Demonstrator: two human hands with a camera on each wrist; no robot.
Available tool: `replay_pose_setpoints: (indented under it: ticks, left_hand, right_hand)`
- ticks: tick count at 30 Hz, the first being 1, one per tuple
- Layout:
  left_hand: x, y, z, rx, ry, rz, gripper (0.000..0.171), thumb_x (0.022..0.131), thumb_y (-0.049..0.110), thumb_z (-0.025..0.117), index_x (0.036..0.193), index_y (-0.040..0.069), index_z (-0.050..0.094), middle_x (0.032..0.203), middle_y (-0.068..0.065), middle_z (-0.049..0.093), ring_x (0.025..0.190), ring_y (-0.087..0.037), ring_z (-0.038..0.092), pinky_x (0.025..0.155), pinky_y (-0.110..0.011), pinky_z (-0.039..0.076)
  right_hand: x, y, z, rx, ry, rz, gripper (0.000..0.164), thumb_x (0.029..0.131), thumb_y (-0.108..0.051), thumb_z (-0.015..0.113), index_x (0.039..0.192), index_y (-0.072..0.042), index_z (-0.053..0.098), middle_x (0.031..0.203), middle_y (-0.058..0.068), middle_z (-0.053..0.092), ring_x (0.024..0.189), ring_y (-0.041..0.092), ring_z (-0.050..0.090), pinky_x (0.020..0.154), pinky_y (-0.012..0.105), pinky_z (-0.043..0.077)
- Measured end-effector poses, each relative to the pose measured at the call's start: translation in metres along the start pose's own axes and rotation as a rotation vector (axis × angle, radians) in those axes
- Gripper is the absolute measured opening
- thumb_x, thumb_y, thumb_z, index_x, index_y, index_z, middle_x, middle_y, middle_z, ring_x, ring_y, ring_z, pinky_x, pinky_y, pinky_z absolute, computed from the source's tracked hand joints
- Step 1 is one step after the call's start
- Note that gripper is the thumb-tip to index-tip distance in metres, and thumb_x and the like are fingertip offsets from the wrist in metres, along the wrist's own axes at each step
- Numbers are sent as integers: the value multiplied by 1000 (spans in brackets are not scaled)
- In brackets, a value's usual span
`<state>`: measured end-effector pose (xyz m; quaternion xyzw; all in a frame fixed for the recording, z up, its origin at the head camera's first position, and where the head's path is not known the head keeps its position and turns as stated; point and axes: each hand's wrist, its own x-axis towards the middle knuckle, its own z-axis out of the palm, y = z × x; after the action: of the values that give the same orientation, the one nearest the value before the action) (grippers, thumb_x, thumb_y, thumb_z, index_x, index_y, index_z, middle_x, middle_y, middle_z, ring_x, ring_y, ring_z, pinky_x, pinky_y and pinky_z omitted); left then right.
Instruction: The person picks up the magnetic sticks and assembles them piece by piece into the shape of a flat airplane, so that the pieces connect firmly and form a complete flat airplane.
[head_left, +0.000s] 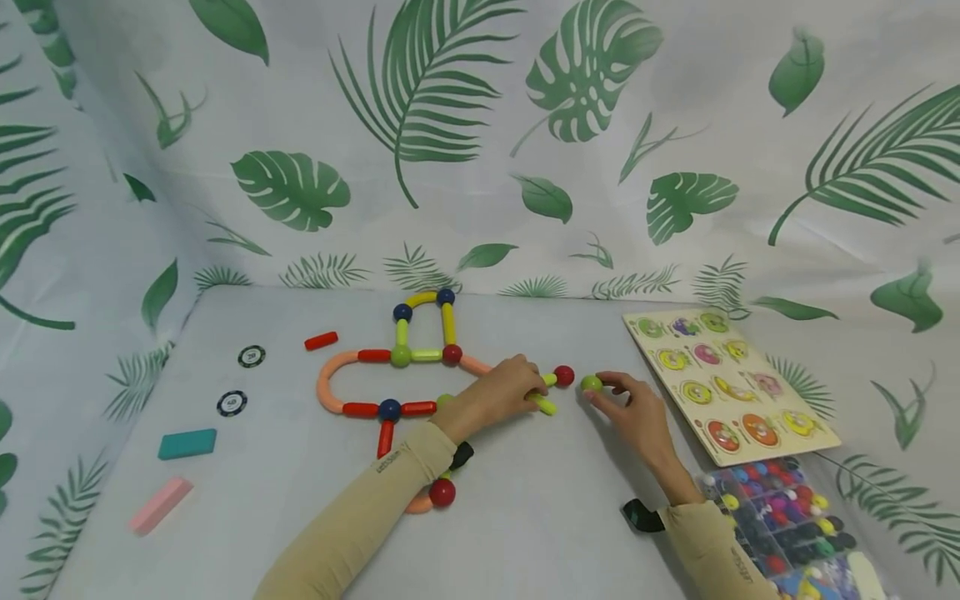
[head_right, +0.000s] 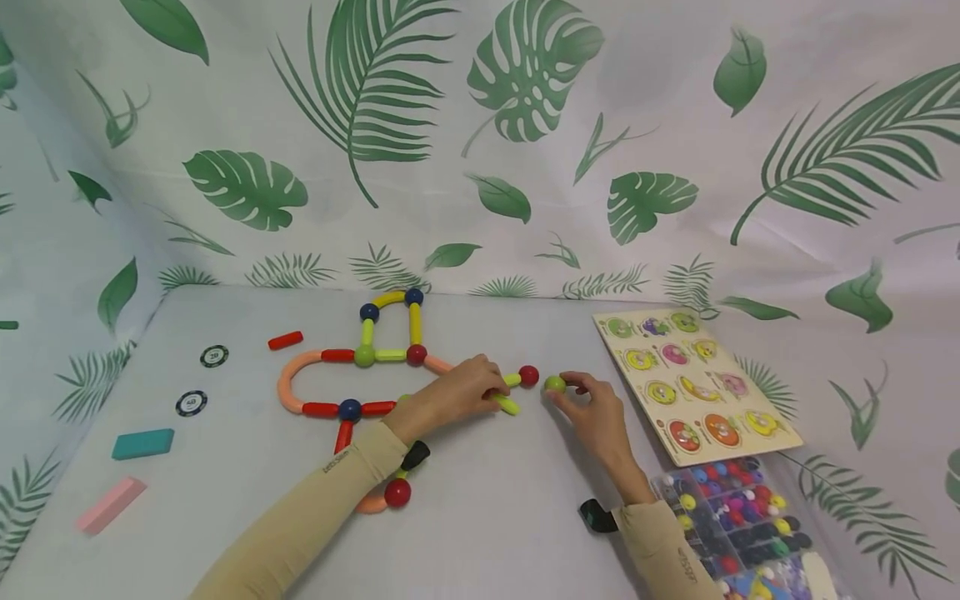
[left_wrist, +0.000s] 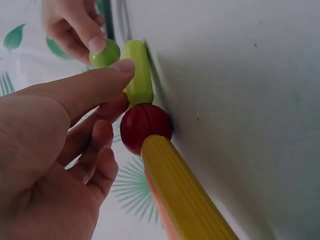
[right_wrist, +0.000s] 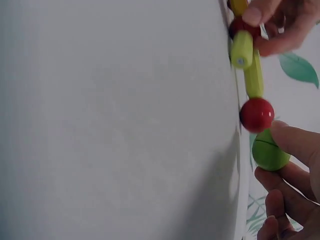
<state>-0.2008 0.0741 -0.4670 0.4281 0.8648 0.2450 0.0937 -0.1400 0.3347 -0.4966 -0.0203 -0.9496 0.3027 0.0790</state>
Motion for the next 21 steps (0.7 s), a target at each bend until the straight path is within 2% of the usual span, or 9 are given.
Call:
replay_pose_setpoints:
  ticks: [6, 13, 16, 21]
  left_hand:
    - [8, 7, 6, 200, -4, 12, 23, 91, 17, 77, 114, 17, 78, 110, 4, 71, 101, -13, 56, 92, -23, 46]
    - [12, 12, 12, 420, -2, 32, 18, 95, 20, 72, 111, 22, 79, 107, 5, 69, 98, -13, 56, 90, -24, 48]
    - [11, 12, 11, 437, 5, 34, 16, 96, 21, 72, 110, 23, 79, 106, 5, 69, 97, -13, 55, 89, -23, 48]
    - [9, 10, 10, 366, 29, 44, 14, 96, 21, 71, 108, 20, 79, 103, 4, 67, 96, -13, 54, 88, -24, 46]
  right_hand:
    - [-16, -9, 4, 19, -43, 3, 44, 91, -43, 75, 126, -16, 69, 118, 8, 70, 97, 19, 54, 72, 28, 41]
    - [-23, -11, 11, 30, -52, -20, 43, 91, -39, 77, 125, -14, 69, 116, 8, 71, 97, 20, 56, 74, 29, 41]
    - [-24, -12, 11, 25, -50, -23, 43, 91, -39, 77, 125, -15, 69, 116, 8, 71, 97, 20, 56, 74, 29, 41]
    - [-25, -15, 9, 29, -53, -19, 42, 90, -40, 78, 124, -16, 70, 115, 7, 71, 96, 19, 56, 75, 28, 42]
